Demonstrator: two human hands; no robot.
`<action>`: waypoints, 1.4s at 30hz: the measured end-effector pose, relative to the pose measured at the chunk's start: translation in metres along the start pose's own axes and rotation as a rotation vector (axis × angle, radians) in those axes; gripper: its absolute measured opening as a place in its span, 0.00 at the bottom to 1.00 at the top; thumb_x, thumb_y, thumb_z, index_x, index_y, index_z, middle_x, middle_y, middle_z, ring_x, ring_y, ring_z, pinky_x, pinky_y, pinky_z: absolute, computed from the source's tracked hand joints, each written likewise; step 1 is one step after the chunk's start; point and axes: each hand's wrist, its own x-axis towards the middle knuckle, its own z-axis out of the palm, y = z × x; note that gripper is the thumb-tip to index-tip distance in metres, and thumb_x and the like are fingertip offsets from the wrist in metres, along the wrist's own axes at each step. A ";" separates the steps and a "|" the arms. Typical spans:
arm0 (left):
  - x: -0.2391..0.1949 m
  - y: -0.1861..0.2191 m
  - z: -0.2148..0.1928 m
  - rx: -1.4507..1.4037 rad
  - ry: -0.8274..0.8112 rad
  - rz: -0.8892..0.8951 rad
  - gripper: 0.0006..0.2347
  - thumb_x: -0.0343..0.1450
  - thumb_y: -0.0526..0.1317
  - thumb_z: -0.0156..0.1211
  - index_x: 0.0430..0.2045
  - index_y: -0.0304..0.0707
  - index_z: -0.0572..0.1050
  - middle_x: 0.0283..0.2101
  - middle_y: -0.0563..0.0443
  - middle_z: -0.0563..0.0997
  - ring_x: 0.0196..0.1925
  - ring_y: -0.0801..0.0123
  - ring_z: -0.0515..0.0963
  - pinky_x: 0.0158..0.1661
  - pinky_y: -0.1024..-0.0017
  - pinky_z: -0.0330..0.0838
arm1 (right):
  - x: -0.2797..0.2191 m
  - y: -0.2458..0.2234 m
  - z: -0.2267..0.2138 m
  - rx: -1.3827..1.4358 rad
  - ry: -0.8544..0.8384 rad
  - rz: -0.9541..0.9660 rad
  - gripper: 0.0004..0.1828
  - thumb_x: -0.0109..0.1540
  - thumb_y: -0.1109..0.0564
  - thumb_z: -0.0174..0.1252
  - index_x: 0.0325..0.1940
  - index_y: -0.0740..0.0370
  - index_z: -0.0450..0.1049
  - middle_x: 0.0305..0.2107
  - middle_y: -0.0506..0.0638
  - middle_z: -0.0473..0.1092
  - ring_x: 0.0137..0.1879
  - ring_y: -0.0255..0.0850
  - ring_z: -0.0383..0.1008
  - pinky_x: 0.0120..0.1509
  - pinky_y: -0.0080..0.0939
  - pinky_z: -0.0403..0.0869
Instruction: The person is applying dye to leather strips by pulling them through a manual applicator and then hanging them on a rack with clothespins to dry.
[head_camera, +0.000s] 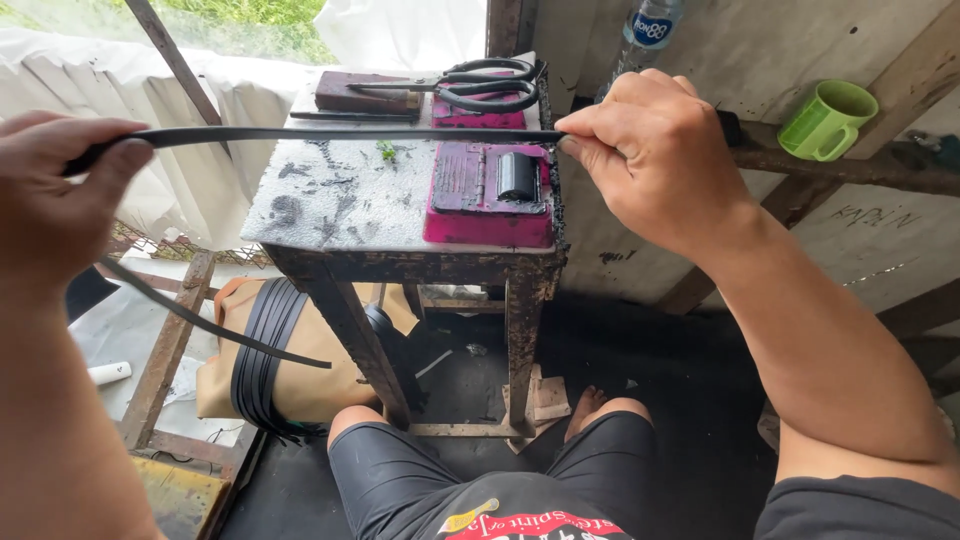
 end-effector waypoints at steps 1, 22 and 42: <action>0.008 0.013 0.002 0.001 0.003 -0.003 0.06 0.90 0.29 0.71 0.61 0.23 0.86 0.45 0.36 0.81 0.53 0.53 0.78 0.52 0.64 0.70 | 0.001 0.002 0.003 0.001 0.000 -0.004 0.06 0.67 0.66 0.73 0.47 0.63 0.85 0.32 0.50 0.71 0.40 0.48 0.72 0.49 0.51 0.71; 0.069 0.124 0.076 -0.253 -0.106 0.230 0.05 0.77 0.37 0.66 0.44 0.41 0.85 0.37 0.52 0.84 0.37 0.62 0.81 0.47 0.55 0.68 | 0.024 0.004 0.000 0.233 -0.333 0.191 0.13 0.69 0.64 0.58 0.57 0.65 0.81 0.39 0.52 0.73 0.47 0.46 0.74 0.51 0.45 0.75; 0.054 0.101 0.051 -0.064 -0.017 0.190 0.04 0.76 0.38 0.77 0.41 0.49 0.86 0.36 0.56 0.84 0.42 0.64 0.82 0.58 0.55 0.58 | 0.026 0.000 0.025 0.235 -0.206 0.047 0.10 0.63 0.64 0.69 0.47 0.55 0.85 0.34 0.45 0.78 0.47 0.43 0.72 0.54 0.49 0.66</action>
